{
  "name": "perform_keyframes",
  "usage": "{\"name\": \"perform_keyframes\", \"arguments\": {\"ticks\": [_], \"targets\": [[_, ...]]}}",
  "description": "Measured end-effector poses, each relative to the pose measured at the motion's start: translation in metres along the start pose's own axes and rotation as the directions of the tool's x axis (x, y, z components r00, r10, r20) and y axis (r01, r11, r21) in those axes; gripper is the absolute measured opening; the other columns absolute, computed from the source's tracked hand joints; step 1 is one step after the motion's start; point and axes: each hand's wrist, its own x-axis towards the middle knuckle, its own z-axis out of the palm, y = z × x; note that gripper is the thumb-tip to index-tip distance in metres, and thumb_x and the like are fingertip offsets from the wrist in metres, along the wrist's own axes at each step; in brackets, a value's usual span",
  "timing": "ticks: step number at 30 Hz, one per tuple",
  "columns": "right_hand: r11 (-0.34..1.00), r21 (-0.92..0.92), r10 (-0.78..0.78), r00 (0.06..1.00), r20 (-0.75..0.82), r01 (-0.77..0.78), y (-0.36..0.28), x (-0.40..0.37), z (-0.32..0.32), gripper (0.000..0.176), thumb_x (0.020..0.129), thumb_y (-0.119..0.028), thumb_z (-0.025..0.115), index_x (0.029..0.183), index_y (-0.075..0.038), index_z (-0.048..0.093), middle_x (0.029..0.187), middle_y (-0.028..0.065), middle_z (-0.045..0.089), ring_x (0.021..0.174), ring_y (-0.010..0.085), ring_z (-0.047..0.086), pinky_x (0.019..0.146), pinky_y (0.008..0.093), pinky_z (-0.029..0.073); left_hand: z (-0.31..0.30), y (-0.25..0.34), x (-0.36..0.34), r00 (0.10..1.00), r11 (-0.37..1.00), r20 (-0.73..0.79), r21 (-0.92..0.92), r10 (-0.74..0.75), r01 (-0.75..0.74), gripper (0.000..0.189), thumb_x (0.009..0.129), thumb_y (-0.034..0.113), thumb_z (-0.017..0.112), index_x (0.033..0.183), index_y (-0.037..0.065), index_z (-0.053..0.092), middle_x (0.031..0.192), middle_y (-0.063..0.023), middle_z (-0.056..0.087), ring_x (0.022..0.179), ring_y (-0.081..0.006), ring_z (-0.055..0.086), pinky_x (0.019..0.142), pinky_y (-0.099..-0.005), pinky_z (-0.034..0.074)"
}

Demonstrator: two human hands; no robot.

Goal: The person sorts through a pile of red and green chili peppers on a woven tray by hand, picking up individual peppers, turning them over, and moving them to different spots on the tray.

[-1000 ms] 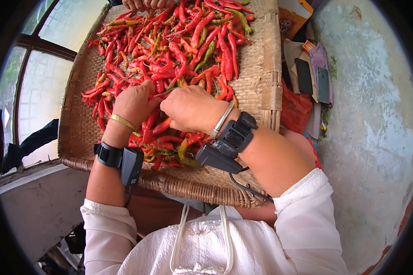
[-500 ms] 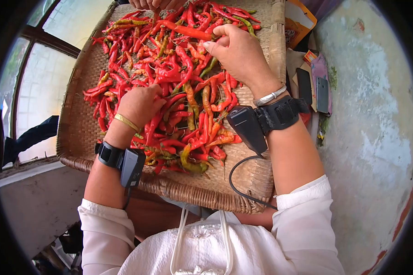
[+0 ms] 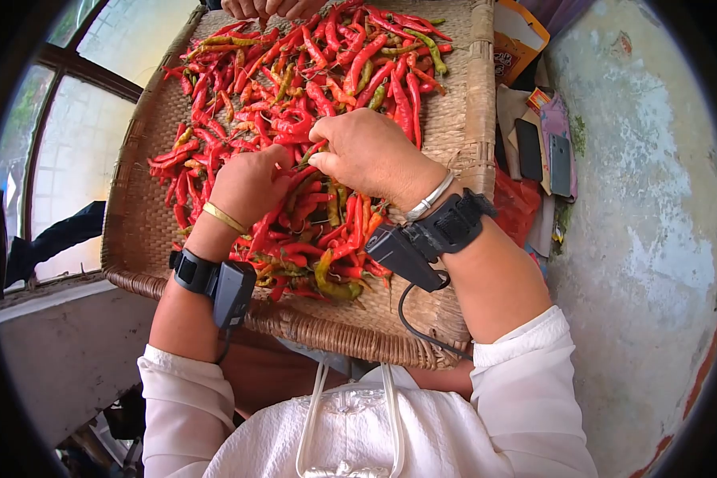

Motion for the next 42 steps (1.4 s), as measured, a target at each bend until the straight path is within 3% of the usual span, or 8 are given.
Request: {"name": "perform_keyframes", "arguments": {"ticks": [5,11,20,24,27,30,34,42], "targets": [[0.981,0.194,0.019,1.000,0.002,-0.019,-0.002,0.004,0.007,0.027,0.074,-0.026,0.062,0.087,-0.003,0.062,0.075,0.0154,0.062,0.072,0.0288,0.061,0.065,0.0360,0.047,-0.003,0.004,0.004,0.984,0.616,-0.175,-0.779,-0.033,-0.118,0.019,0.074,0.008,0.064,0.088,0.003,0.052,0.072,-0.0062,0.061,0.069,-0.0145,0.062,0.063,-0.0274,0.050],[0.916,0.386,0.108,0.994,0.036,-0.113,0.003,0.004,0.012,0.023,0.073,-0.023,0.061,0.079,-0.002,0.062,0.069,0.0131,0.061,0.066,0.0217,0.061,0.060,0.0328,0.046,-0.004,0.016,0.000,0.994,0.159,-0.039,-0.986,0.104,-0.055,0.015,0.078,0.004,0.061,0.090,0.001,0.052,0.075,0.0000,0.058,0.073,-0.0057,0.057,0.064,-0.0222,0.048],[0.959,0.202,0.172,0.976,0.133,-0.196,0.017,0.008,-0.019,0.019,0.071,-0.021,0.062,0.073,-0.002,0.062,0.063,0.0086,0.059,0.058,0.0170,0.057,0.056,0.0298,0.044,-0.001,-0.003,0.000,0.998,0.949,0.007,-0.311,0.067,-0.062,0.022,0.072,0.018,0.065,0.085,0.002,0.059,0.069,-0.0130,0.060,0.066,-0.0241,0.060,0.061,-0.0330,0.047],[0.644,0.761,0.275,0.904,-0.326,0.079,0.018,0.016,-0.024,0.030,0.082,-0.022,0.057,0.100,0.002,0.055,0.077,0.0041,0.060,0.061,0.0088,0.057,0.054,0.0212,0.045,0.006,0.001,-0.001,0.995,0.979,0.070,-0.197,0.071,-0.056,0.023,0.072,0.022,0.063,0.085,0.003,0.059,0.070,-0.0163,0.059,0.069,-0.0324,0.058,0.062,-0.0398,0.046],[0.473,0.868,0.364,0.864,-0.347,0.149,0.023,0.017,-0.020,0.035,0.086,-0.020,0.053,0.115,-0.001,0.048,0.087,0.0033,0.058,0.073,0.0082,0.058,0.059,0.0189,0.047,0.008,0.003,0.001,0.995,0.981,0.050,-0.178,0.083,-0.073,0.022,0.073,0.023,0.061,0.082,0.003,0.059,0.069,-0.0159,0.060,0.068,-0.0337,0.058,0.063,-0.0418,0.045],[0.601,0.787,0.367,0.922,-0.120,-0.137,0.013,0.011,-0.014,0.038,0.082,-0.020,0.056,0.111,0.004,0.051,0.082,0.0055,0.060,0.067,0.0097,0.057,0.059,0.0217,0.046,0.007,0.003,0.003,0.994,0.978,0.083,-0.201,0.065,-0.047,0.023,0.072,0.023,0.062,0.081,0.002,0.059,0.069,-0.0161,0.060,0.068,-0.0337,0.058,0.063,-0.0415,0.045],[0.896,0.430,0.190,0.972,-0.136,-0.115,0.002,0.007,-0.003,0.025,0.078,-0.020,0.060,0.091,0.001,0.062,0.074,0.0074,0.062,0.066,0.0119,0.058,0.063,0.0252,0.047,0.007,0.002,0.003,0.991,0.979,0.108,-0.197,0.081,-0.058,0.022,0.071,0.021,0.063,0.081,0.002,0.059,0.070,-0.0161,0.060,0.068,-0.0325,0.059,0.062,-0.0404,0.046],[0.954,0.295,0.031,0.998,0.053,-0.046,0.002,0.002,0.006,0.025,0.072,-0.021,0.063,0.089,-0.002,0.063,0.075,0.0124,0.063,0.071,0.0210,0.061,0.065,0.0308,0.047,-0.017,0.006,-0.003,0.990,0.860,0.110,-0.510,0.083,-0.015,0.021,0.073,0.016,0.063,0.088,0.001,0.060,0.067,-0.0061,0.060,0.060,-0.0132,0.057,0.057,-0.0264,0.046]]}}
